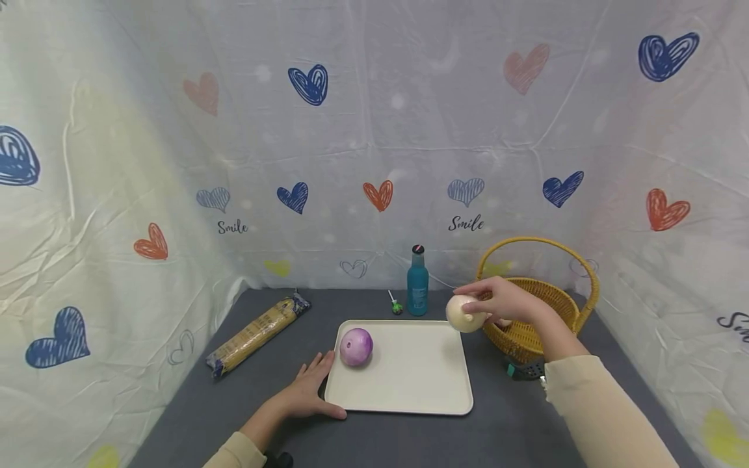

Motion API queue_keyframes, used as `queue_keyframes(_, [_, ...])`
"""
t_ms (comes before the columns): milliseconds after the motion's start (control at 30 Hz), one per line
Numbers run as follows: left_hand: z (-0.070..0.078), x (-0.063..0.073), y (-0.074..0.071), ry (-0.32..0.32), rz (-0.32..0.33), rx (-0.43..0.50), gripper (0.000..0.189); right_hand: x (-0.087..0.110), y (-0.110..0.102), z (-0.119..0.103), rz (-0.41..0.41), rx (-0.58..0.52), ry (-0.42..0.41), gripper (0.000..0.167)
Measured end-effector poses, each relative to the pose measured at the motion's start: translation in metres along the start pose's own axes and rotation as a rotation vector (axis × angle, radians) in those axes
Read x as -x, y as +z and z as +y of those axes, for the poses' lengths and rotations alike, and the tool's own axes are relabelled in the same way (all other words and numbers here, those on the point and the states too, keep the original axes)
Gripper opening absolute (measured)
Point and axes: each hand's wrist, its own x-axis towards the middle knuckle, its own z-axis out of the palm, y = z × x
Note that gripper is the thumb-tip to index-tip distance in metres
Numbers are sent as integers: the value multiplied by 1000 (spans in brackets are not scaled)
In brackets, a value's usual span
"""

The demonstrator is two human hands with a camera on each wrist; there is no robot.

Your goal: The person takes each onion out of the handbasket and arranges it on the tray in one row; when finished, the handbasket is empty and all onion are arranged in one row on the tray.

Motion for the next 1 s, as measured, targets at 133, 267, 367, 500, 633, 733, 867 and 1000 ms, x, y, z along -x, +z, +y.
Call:
queue_keyframes(133, [1, 1, 0, -11, -2, -7, 134, -5, 12, 2, -5, -2, -22, 52])
queue_keyframes(267, [-1, -1, 0, -22, -5, -14, 136, -12, 23, 0, -21, -45, -65, 51])
queue_keyframes(367, [0, -1, 1, -18, -2, -21, 136, -18, 31, -4, -39, -58, -78, 50])
queue_keyframes(500, [2, 1, 0, -5, 7, -18, 134, -27, 44, -9, -57, -62, -79, 49])
queue_keyframes(633, [2, 0, 1, -1, 7, -4, 135, -35, 55, -9, -65, -91, -91, 51])
queue_keyframes(733, [0, 0, 2, -1, 7, 2, 138, -38, 64, -9, -58, -128, -97, 52])
queue_keyframes(867, [-2, 0, 4, 1, 13, 5, 141, -43, 76, -7, -68, -159, -114, 50])
queue_keyframes(1000, [-4, 0, 4, 17, 19, 22, 140, -50, 88, -4, -90, -154, -123, 48])
